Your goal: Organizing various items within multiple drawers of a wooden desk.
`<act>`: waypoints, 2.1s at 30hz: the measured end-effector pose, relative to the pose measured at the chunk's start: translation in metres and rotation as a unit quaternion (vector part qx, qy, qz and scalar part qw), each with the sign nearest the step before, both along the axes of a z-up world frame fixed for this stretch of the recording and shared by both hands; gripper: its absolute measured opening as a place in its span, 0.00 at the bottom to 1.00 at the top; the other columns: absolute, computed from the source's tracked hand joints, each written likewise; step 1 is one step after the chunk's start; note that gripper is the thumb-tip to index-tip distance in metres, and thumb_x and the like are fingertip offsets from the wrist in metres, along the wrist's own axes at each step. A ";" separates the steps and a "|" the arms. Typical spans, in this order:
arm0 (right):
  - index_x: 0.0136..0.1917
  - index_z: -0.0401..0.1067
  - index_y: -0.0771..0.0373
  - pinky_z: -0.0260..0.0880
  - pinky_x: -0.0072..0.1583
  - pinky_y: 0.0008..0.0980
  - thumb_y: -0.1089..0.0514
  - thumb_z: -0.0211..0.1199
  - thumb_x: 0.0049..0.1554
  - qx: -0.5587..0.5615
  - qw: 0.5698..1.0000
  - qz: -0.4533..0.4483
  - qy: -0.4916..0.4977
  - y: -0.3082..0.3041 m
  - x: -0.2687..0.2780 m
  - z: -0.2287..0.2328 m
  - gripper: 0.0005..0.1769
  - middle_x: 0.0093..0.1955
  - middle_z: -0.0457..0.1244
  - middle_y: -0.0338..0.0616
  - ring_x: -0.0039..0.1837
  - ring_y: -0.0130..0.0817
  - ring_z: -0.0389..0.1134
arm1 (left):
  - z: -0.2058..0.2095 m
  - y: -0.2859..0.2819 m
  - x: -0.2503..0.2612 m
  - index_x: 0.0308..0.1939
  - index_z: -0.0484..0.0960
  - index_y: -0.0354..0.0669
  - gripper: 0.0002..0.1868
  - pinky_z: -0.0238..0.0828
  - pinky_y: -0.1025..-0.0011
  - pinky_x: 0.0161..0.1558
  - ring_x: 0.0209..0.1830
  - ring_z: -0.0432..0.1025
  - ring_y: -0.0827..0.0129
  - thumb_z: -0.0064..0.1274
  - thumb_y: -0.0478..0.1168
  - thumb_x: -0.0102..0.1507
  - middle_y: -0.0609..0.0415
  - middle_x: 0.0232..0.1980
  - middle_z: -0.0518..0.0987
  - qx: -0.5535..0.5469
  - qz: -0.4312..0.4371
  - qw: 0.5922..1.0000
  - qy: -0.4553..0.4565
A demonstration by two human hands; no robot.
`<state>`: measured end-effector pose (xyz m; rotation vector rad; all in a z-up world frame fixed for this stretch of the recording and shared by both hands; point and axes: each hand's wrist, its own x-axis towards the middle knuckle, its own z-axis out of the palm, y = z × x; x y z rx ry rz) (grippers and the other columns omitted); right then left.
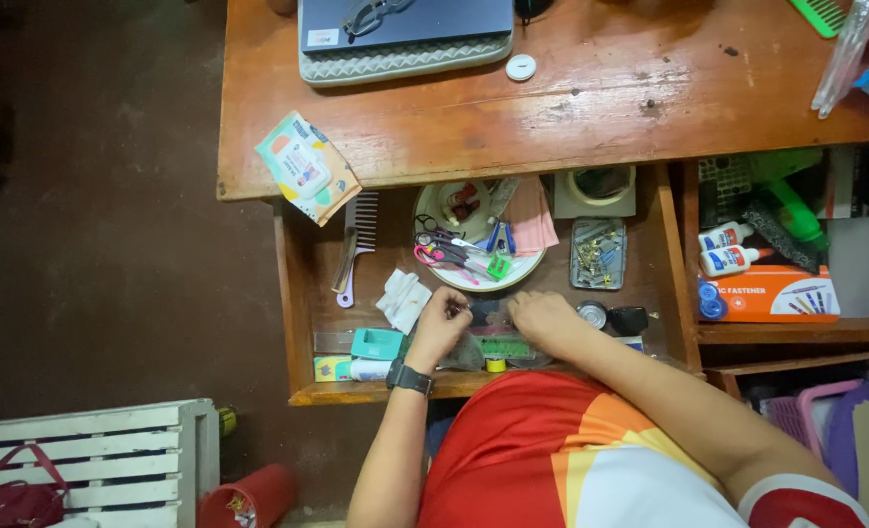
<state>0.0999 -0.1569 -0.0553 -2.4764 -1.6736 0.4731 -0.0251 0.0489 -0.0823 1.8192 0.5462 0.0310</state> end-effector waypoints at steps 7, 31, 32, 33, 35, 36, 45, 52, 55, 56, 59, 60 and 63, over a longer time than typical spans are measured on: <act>0.49 0.70 0.63 0.72 0.50 0.46 0.58 0.58 0.54 0.020 0.998 -0.050 0.010 0.011 -0.011 -0.007 0.10 0.47 0.67 0.49 0.50 0.48 0.72 | 0.013 -0.019 0.002 0.48 0.78 0.39 0.16 0.74 0.62 0.46 0.44 0.79 0.54 0.55 0.31 0.56 0.45 0.42 0.83 0.107 -0.046 0.993 0.014; 0.70 0.50 0.67 0.74 0.64 0.35 0.69 0.61 0.57 0.530 0.464 -0.402 0.585 -0.032 0.130 0.025 0.32 0.54 0.63 0.44 0.59 0.37 0.69 | 0.046 -0.017 0.007 0.45 0.81 0.37 0.12 0.74 0.60 0.50 0.47 0.78 0.50 0.56 0.33 0.57 0.41 0.45 0.83 0.120 -0.081 0.989 0.030; 0.74 0.49 0.67 0.73 0.65 0.33 0.69 0.62 0.55 0.529 0.520 -0.431 0.514 -0.029 0.119 0.027 0.38 0.59 0.61 0.40 0.61 0.36 0.70 | 0.040 -0.016 0.006 0.45 0.81 0.37 0.12 0.73 0.59 0.50 0.48 0.78 0.49 0.56 0.32 0.57 0.41 0.45 0.82 0.129 -0.081 0.988 0.019; 0.77 0.48 0.67 0.71 0.65 0.32 0.69 0.63 0.53 0.523 0.571 -0.457 0.438 -0.027 0.107 0.030 0.43 0.64 0.59 0.35 0.64 0.34 0.70 | 0.035 -0.015 0.005 0.45 0.81 0.37 0.12 0.73 0.59 0.50 0.48 0.77 0.49 0.55 0.31 0.56 0.41 0.45 0.82 0.137 -0.082 0.987 0.008; 0.69 0.62 0.66 0.70 0.62 0.36 0.66 0.65 0.54 0.402 0.711 -0.433 0.381 -0.026 0.085 0.023 0.30 0.61 0.64 0.42 0.61 0.38 0.69 | 0.021 -0.009 0.002 0.44 0.82 0.37 0.12 0.73 0.59 0.50 0.48 0.77 0.48 0.55 0.30 0.56 0.41 0.45 0.82 0.159 -0.072 0.985 -0.006; 0.60 0.76 0.63 0.69 0.60 0.39 0.63 0.67 0.54 0.267 0.825 -0.390 0.309 -0.025 0.075 0.020 0.20 0.58 0.70 0.49 0.57 0.42 0.68 | 0.014 -0.006 0.001 0.44 0.82 0.37 0.12 0.72 0.58 0.50 0.49 0.76 0.47 0.54 0.30 0.56 0.41 0.46 0.82 0.180 -0.062 0.981 -0.021; 0.48 0.72 0.64 0.69 0.58 0.47 0.67 0.60 0.50 0.049 0.985 -0.086 0.139 -0.015 0.000 0.005 0.11 0.54 0.64 0.50 0.60 0.52 0.66 | 0.018 0.021 -0.006 0.44 0.82 0.37 0.10 0.74 0.61 0.50 0.46 0.78 0.51 0.47 0.32 0.61 0.42 0.44 0.84 0.160 0.008 0.987 0.012; 0.47 0.71 0.67 0.71 0.54 0.44 0.61 0.67 0.53 0.112 0.958 -0.128 0.232 -0.015 0.017 -0.014 0.10 0.48 0.66 0.55 0.51 0.52 0.68 | -0.002 0.024 -0.012 0.46 0.81 0.36 0.11 0.74 0.64 0.48 0.44 0.79 0.58 0.45 0.32 0.63 0.46 0.43 0.84 0.115 0.032 0.993 0.013; 0.47 0.71 0.68 0.72 0.49 0.35 0.61 0.68 0.57 0.087 0.811 -0.255 0.519 -0.016 0.026 -0.010 0.09 0.43 0.68 0.48 0.45 0.37 0.67 | -0.011 0.021 -0.008 0.50 0.78 0.37 0.11 0.76 0.70 0.41 0.37 0.78 0.67 0.45 0.34 0.67 0.49 0.42 0.84 -0.064 0.024 0.997 0.026; 0.51 0.72 0.64 0.73 0.49 0.32 0.64 0.66 0.56 0.145 0.710 -0.291 0.624 -0.015 0.027 0.008 0.09 0.43 0.67 0.44 0.45 0.32 0.68 | -0.005 0.017 -0.006 0.50 0.77 0.38 0.10 0.74 0.73 0.36 0.36 0.77 0.71 0.44 0.36 0.68 0.52 0.42 0.84 -0.107 0.014 0.993 0.046; 0.57 0.73 0.64 0.72 0.49 0.27 0.66 0.62 0.57 0.207 0.575 -0.331 0.719 -0.020 0.033 0.002 0.13 0.45 0.68 0.42 0.44 0.28 0.69 | 0.000 0.008 -0.001 0.50 0.78 0.39 0.10 0.72 0.77 0.32 0.35 0.76 0.76 0.45 0.37 0.69 0.54 0.42 0.84 -0.149 -0.005 0.987 0.066; 0.58 0.74 0.68 0.71 0.48 0.27 0.65 0.61 0.61 0.213 0.559 -0.341 0.725 -0.023 0.036 -0.010 0.12 0.47 0.69 0.44 0.44 0.28 0.68 | -0.001 0.005 0.000 0.50 0.79 0.39 0.09 0.71 0.78 0.31 0.34 0.75 0.77 0.46 0.38 0.69 0.55 0.41 0.83 -0.148 -0.014 0.987 0.067; 0.58 0.71 0.68 0.72 0.51 0.27 0.67 0.56 0.61 0.243 0.538 -0.348 0.729 -0.022 0.041 0.001 0.12 0.50 0.70 0.42 0.49 0.27 0.71 | -0.008 -0.002 0.001 0.49 0.79 0.37 0.09 0.71 0.77 0.32 0.34 0.74 0.77 0.48 0.38 0.70 0.57 0.41 0.81 -0.169 -0.029 0.985 0.032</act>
